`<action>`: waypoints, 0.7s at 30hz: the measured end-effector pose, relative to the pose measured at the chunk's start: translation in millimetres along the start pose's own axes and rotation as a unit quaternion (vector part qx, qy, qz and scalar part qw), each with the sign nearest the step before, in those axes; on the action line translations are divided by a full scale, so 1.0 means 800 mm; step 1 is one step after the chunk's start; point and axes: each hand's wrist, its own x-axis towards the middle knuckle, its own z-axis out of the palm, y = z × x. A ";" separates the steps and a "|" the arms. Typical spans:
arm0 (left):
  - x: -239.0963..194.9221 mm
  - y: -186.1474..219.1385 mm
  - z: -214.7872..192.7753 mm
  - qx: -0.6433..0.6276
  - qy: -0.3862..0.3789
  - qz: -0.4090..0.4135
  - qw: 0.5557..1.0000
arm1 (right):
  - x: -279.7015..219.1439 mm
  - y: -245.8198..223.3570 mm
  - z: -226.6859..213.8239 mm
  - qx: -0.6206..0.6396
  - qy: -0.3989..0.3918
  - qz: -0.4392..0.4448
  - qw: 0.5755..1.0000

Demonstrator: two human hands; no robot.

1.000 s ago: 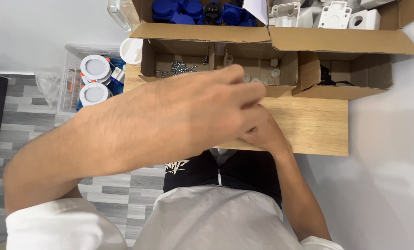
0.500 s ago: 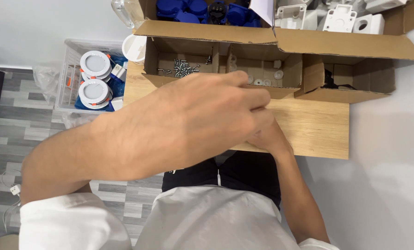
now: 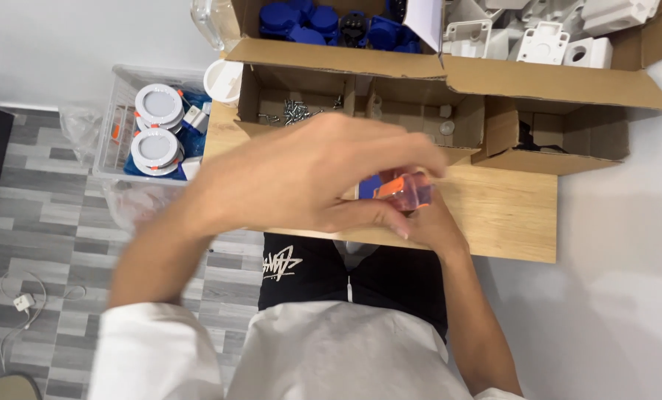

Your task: Assembling an electrical component by fitting a blue module into a white plastic housing and using a screwdriver to secure parts.

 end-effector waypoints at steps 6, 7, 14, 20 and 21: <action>-0.021 -0.028 0.044 -0.036 0.101 0.004 0.994 | 0.004 -0.057 -0.009 -0.028 -0.037 0.108 0.993; -0.020 -0.031 0.041 -0.037 0.101 0.004 0.994 | 0.005 -0.050 -0.009 -0.028 -0.037 0.109 0.993; -0.025 -0.053 0.028 -0.044 -0.010 -0.022 0.999 | 0.006 -0.008 -0.004 -0.078 -0.010 -0.186 0.979; -0.055 -0.052 0.050 -0.052 0.018 -0.022 0.998 | 0.008 0.001 -0.003 -0.103 -0.015 -0.088 0.991; -0.060 -0.053 0.055 -0.046 0.034 0.006 0.998 | 0.007 0.008 -0.002 -0.108 -0.013 -0.060 0.992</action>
